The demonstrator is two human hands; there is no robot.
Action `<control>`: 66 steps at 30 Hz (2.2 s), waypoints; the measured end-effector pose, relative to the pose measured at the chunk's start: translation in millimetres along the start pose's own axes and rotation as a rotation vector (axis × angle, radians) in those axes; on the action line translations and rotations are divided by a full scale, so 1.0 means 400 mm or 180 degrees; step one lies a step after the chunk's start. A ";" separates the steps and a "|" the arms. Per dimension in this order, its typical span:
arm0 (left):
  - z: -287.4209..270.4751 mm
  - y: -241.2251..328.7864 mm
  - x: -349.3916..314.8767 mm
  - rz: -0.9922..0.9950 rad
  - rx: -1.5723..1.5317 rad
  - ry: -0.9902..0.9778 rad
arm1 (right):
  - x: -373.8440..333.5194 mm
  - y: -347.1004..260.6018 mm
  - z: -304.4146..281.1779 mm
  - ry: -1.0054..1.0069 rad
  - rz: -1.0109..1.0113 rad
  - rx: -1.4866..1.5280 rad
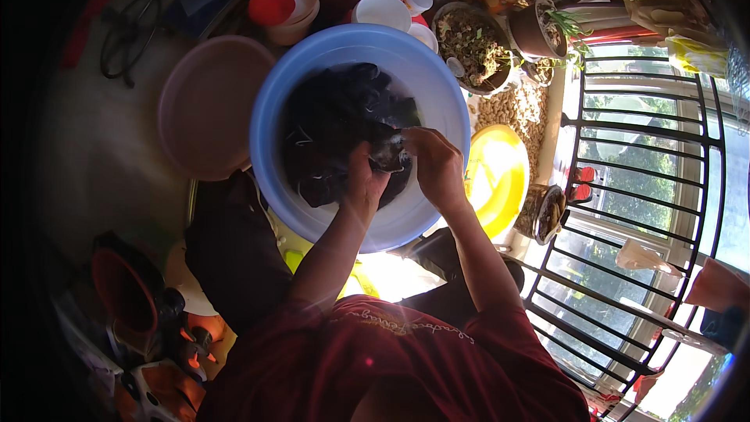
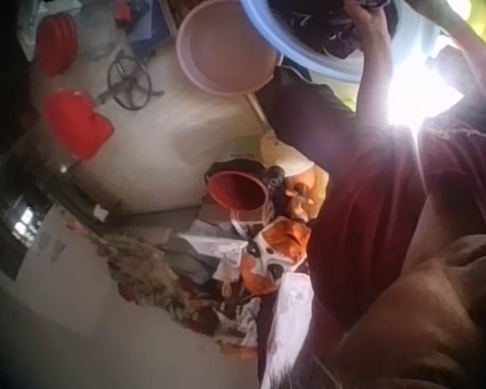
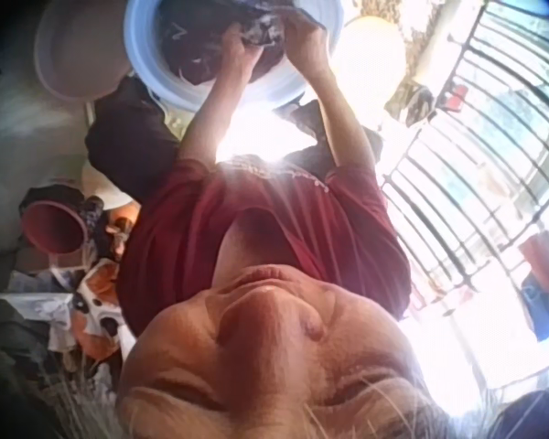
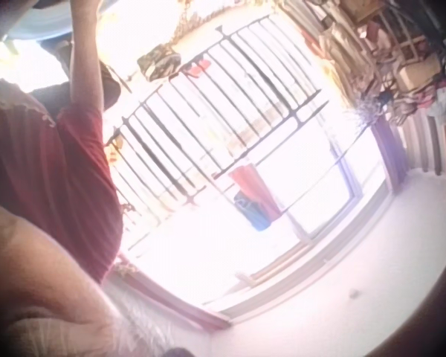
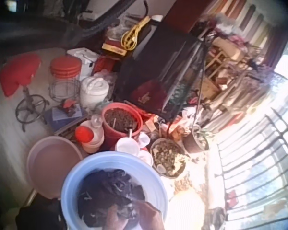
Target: The person washes dark clothing by hand in a blue basin filled with water, scrubbing the fabric against itself and then wringing it out.
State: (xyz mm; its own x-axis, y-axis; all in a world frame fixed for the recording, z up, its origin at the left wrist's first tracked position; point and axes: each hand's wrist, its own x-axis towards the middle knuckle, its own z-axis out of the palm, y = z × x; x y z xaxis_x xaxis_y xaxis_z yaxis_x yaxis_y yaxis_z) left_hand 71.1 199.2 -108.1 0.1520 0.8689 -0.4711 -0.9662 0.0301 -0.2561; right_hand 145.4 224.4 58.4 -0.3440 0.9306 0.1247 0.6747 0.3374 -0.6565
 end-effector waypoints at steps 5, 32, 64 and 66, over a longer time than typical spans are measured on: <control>0.048 0.003 -0.030 -0.0059 0.0001 -0.0285 | -0.030 0.018 0.000 0.0181 0.1304 0.1889; -0.025 0.041 -0.043 -0.0034 0.0682 -0.0526 | -0.130 0.029 0.197 -0.0310 0.0313 0.0980; 0.099 0.075 -0.069 0.0098 0.2190 0.0248 | -0.122 0.098 0.320 0.0406 0.0816 0.1656; 0.097 0.090 -0.077 0.0123 0.2468 0.0365 | -0.148 0.088 0.322 0.0295 0.0968 0.1891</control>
State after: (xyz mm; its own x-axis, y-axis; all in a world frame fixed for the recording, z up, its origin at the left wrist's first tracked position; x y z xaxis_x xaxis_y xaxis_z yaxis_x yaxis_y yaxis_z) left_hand 23.5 192.6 -69.9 0.0951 0.8211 -0.5628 -0.8345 0.3740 0.4046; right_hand 105.4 162.9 -67.8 -0.1201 0.9892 -0.0844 0.2496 -0.0522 -0.9669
